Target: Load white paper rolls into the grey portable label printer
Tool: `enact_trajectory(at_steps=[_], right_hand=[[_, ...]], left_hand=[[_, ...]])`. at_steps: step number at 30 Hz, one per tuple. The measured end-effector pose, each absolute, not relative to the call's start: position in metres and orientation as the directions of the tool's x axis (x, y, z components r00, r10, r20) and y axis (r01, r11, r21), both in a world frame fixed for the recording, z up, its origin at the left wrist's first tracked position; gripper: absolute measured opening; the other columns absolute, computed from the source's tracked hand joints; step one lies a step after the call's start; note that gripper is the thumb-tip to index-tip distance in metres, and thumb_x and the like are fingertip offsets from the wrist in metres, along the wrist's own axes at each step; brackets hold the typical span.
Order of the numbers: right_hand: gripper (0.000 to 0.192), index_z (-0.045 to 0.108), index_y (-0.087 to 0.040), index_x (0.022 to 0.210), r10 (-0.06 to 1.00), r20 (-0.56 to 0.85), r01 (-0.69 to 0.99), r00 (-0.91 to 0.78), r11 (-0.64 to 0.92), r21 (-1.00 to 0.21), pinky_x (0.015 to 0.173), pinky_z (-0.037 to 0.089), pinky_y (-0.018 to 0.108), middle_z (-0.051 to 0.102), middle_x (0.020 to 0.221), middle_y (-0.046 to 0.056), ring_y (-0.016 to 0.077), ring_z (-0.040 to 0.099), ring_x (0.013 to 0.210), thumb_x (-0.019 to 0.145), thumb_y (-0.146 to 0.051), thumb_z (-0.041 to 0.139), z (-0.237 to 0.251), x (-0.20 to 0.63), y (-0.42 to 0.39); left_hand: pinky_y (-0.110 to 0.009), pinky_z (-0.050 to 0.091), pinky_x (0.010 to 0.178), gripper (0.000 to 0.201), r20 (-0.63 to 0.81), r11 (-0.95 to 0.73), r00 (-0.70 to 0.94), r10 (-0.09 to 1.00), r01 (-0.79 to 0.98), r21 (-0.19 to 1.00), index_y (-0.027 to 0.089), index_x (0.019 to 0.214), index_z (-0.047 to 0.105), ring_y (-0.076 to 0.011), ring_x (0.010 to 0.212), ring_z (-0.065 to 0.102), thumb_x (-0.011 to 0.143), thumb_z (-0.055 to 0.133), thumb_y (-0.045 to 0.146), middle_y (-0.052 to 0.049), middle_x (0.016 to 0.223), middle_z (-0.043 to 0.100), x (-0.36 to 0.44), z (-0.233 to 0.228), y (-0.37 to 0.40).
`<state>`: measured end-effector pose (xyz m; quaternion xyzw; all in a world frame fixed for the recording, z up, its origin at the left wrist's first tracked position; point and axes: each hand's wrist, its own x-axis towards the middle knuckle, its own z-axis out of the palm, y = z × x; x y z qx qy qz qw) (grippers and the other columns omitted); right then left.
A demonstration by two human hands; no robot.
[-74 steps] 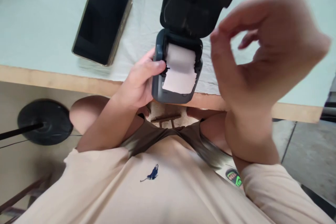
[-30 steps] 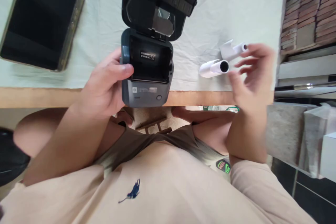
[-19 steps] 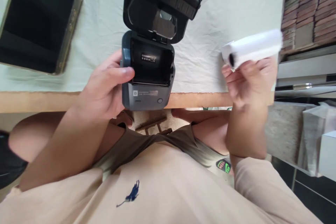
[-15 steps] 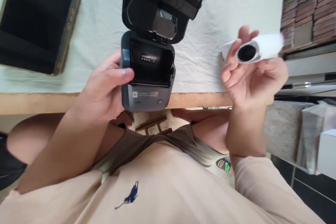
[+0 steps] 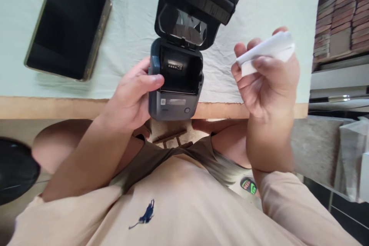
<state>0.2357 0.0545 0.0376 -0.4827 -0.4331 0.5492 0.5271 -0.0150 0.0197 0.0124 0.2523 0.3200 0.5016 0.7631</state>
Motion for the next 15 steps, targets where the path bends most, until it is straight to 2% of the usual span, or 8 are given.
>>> enact_trajectory(at_steps=[4,8,12,15], right_hand=[[0.039,0.061,-0.033,0.107,0.996,-0.033,-0.12,0.084,-0.023,-0.993,0.089,0.065,0.04,0.076,0.119,0.0,0.025,0.072,0.12,0.075,-0.041,0.081,0.027,0.234,0.063],[0.039,0.063,-0.034,0.108,0.999,0.024,-0.06,0.025,0.025,-0.998,0.089,0.067,0.041,0.079,0.121,0.0,0.0259,0.075,0.117,0.076,-0.046,0.079,0.016,0.238,0.069],[0.033,0.069,-0.031,0.113,0.959,0.28,0.068,-0.041,0.282,-0.957,0.099,0.065,0.046,0.08,0.114,0.002,0.0254,0.077,0.107,0.083,-0.039,0.079,0.019,0.228,0.061],[0.026,0.075,-0.028,0.118,0.867,0.495,0.131,-0.052,0.498,-0.857,0.093,0.065,0.043,0.077,0.112,0.003,0.0255,0.076,0.106,0.094,-0.034,0.07,0.032,0.213,0.045]], left_hand=[[-0.026,0.062,0.055,0.021,-0.188,0.34,0.297,0.936,-0.628,0.7,0.014,0.107,0.072,-0.0231,0.079,0.08,0.088,0.074,0.023,-0.008,0.093,0.082,-0.013,0.01,0.018],[-0.025,0.063,0.058,0.024,-0.153,0.324,0.309,0.939,-0.643,0.693,0.012,0.112,0.073,-0.0211,0.081,0.079,0.091,0.072,0.022,-0.008,0.096,0.082,-0.015,0.008,0.017],[-0.03,0.063,0.063,0.023,-0.162,0.319,0.295,0.941,-0.625,0.712,0.016,0.109,0.071,-0.0251,0.088,0.079,0.089,0.076,0.027,-0.008,0.1,0.081,-0.015,0.005,0.016],[-0.031,0.063,0.068,0.029,-0.199,0.323,0.268,0.943,-0.586,0.743,0.017,0.11,0.071,-0.0248,0.088,0.078,0.087,0.078,0.031,-0.007,0.1,0.08,-0.015,0.003,0.016]])
